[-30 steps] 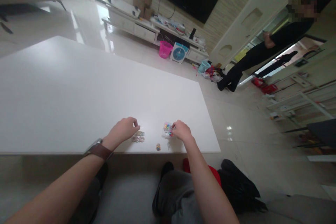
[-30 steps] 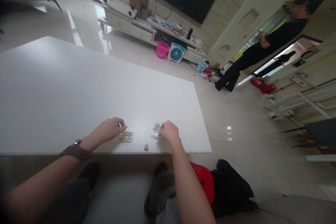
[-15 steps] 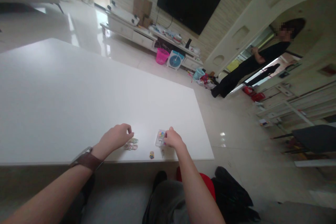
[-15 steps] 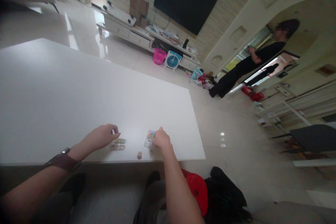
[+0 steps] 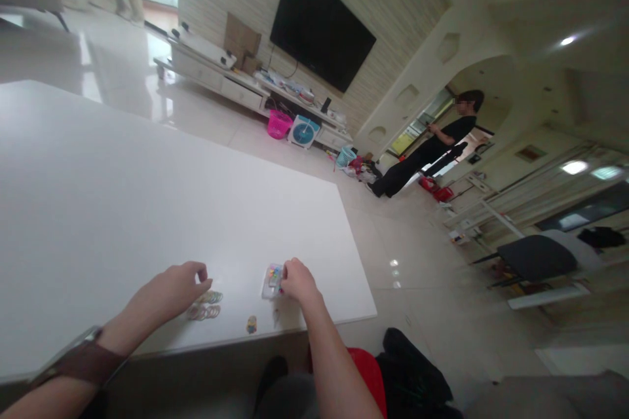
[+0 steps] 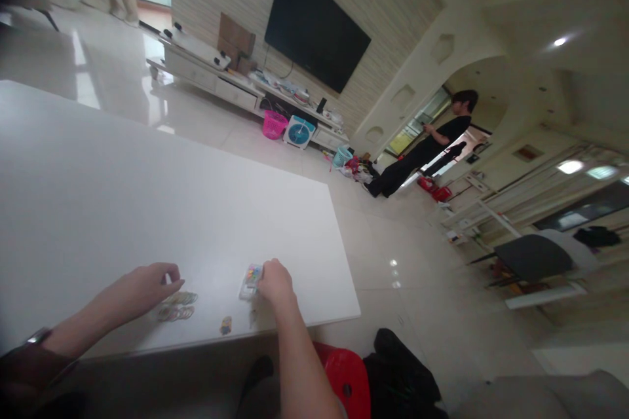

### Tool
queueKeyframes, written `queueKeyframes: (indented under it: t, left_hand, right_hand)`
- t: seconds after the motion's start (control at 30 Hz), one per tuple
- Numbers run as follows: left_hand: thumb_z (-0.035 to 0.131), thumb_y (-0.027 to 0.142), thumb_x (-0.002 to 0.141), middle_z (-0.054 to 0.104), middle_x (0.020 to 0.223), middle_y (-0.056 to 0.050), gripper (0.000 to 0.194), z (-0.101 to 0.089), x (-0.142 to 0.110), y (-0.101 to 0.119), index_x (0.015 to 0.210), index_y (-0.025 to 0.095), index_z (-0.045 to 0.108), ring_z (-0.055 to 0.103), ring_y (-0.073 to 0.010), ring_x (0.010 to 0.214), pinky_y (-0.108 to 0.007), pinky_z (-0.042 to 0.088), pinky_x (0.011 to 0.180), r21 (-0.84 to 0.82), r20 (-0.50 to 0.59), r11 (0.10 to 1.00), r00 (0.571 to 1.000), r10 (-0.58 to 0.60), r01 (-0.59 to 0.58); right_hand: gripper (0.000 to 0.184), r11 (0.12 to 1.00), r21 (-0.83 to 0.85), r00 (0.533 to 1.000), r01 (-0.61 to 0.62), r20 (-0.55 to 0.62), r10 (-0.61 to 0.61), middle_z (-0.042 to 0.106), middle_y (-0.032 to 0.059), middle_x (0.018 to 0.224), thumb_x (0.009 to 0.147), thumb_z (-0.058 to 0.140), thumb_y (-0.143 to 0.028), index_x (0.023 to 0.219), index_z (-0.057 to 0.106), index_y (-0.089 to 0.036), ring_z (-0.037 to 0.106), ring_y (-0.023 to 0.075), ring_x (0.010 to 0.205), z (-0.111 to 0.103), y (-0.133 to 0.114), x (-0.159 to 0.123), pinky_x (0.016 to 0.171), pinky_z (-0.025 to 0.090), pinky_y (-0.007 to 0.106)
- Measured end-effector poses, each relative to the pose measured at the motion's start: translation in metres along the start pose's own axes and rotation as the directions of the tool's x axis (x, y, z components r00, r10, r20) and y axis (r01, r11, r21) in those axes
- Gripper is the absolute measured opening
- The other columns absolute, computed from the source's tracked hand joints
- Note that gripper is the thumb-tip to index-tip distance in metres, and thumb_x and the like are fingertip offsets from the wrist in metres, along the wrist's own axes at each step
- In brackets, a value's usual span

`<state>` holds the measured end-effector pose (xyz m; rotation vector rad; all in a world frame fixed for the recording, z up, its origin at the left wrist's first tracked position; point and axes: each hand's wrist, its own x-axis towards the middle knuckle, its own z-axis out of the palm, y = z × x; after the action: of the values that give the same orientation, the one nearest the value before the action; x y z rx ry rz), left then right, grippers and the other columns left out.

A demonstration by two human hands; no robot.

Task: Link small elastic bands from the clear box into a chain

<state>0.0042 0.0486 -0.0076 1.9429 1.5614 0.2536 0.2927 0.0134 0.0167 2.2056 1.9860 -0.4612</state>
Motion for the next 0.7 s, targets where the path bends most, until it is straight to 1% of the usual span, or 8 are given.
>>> queueKeyframes:
  t: [0.17, 0.27, 0.33, 0.4, 0.47, 0.53, 0.6, 0.7]
  left_hand:
    - [0.05, 0.044, 0.082, 0.076, 0.09, -0.015, 0.034, -0.003, -0.001, 0.004, 0.086, 0.02, 0.073, 0.071, -0.0307, 0.084, -0.036, 0.047, 0.073, 0.016, 0.012, 1.0, 1.0, 0.009, -0.009]
    - [0.049, 0.042, 0.081, 0.076, 0.086, -0.012, 0.032, -0.006, 0.0, 0.009, 0.084, 0.02, 0.072, 0.071, -0.0289, 0.081, -0.035, 0.047, 0.073, -0.031, -0.005, 0.999, 0.999, 0.041, -0.041]
    - [0.052, 0.044, 0.079, 0.077, 0.085, -0.011, 0.032, -0.008, 0.0, 0.016, 0.083, 0.02, 0.073, 0.071, -0.0276, 0.08, -0.034, 0.049, 0.073, -0.121, -0.001, 0.99, 0.997, 0.078, -0.077]
    - [0.057, 0.051, 0.077, 0.078, 0.091, -0.011, 0.038, -0.009, 0.0, 0.025, 0.088, 0.02, 0.075, 0.072, -0.0274, 0.082, -0.034, 0.052, 0.076, -0.265, 0.02, 0.958, 0.993, 0.117, -0.108]
    - [0.063, 0.058, 0.073, 0.079, 0.105, -0.011, 0.049, -0.01, 0.0, 0.034, 0.1, 0.019, 0.076, 0.073, -0.0281, 0.09, -0.036, 0.055, 0.082, -0.441, 0.047, 0.889, 0.986, 0.159, -0.122]
    - [0.069, 0.059, 0.069, 0.077, 0.114, -0.012, 0.056, -0.009, 0.0, 0.042, 0.107, 0.019, 0.076, 0.073, -0.0293, 0.099, -0.037, 0.056, 0.089, -0.591, 0.077, 0.798, 0.976, 0.203, -0.119]
    - [0.071, 0.058, 0.069, 0.078, 0.112, -0.011, 0.052, -0.008, -0.001, 0.048, 0.104, 0.019, 0.078, 0.073, -0.03, 0.103, -0.039, 0.056, 0.094, -0.677, 0.117, 0.728, 0.961, 0.252, -0.108]
    - [0.072, 0.056, 0.069, 0.08, 0.101, -0.009, 0.043, -0.009, -0.003, 0.053, 0.093, 0.021, 0.079, 0.074, -0.0301, 0.1, -0.041, 0.056, 0.095, -0.717, 0.176, 0.692, 0.941, 0.29, -0.079]
  right_hand:
    - [0.014, 0.999, 0.052, 0.996, -0.003, -0.093, 0.008, 0.068, 0.0077, 0.103, 0.078, 0.064, -0.008, 0.087, 0.069, -0.017, 0.062, 0.0185, 0.094, -0.006, 0.002, -0.001, 0.074, 0.04, 0.026]
    - [0.012, 0.969, 0.247, 0.982, 0.03, -0.187, 0.018, 0.067, 0.0048, 0.094, 0.076, 0.064, -0.006, 0.079, 0.067, -0.017, 0.061, 0.0161, 0.088, -0.01, -0.004, -0.001, 0.073, 0.041, 0.025]
    - [0.01, 0.877, 0.472, 0.98, 0.088, -0.199, 0.009, 0.066, 0.0014, 0.084, 0.074, 0.068, -0.008, 0.076, 0.066, -0.017, 0.06, 0.0139, 0.079, -0.01, -0.013, 0.0, 0.07, 0.041, 0.023]
    - [0.011, 0.716, 0.681, 0.983, 0.15, -0.182, -0.033, 0.063, -0.0015, 0.077, 0.072, 0.075, -0.013, 0.075, 0.066, -0.018, 0.058, 0.0127, 0.072, -0.007, -0.025, 0.0, 0.067, 0.042, 0.023]
    - [0.016, 0.559, 0.81, 0.984, 0.179, -0.161, -0.081, 0.062, -0.0027, 0.072, 0.069, 0.082, -0.021, 0.075, 0.067, -0.018, 0.057, 0.0127, 0.07, -0.003, -0.038, -0.001, 0.066, 0.043, 0.024]
    - [0.025, 0.441, 0.879, 0.981, 0.183, -0.135, -0.139, 0.063, -0.0026, 0.071, 0.066, 0.087, -0.032, 0.074, 0.068, -0.018, 0.056, 0.0128, 0.068, 0.001, -0.048, -0.003, 0.065, 0.043, 0.025]
    - [0.033, 0.383, 0.905, 0.975, 0.185, -0.12, -0.187, 0.063, -0.0022, 0.07, 0.063, 0.089, -0.042, 0.074, 0.069, -0.018, 0.055, 0.0128, 0.067, 0.003, -0.055, -0.005, 0.065, 0.042, 0.026]
    - [0.039, 0.363, 0.917, 0.972, 0.167, -0.093, -0.214, 0.063, -0.0024, 0.069, 0.06, 0.091, -0.048, 0.072, 0.069, -0.018, 0.054, 0.0124, 0.065, 0.003, -0.061, -0.008, 0.065, 0.041, 0.026]
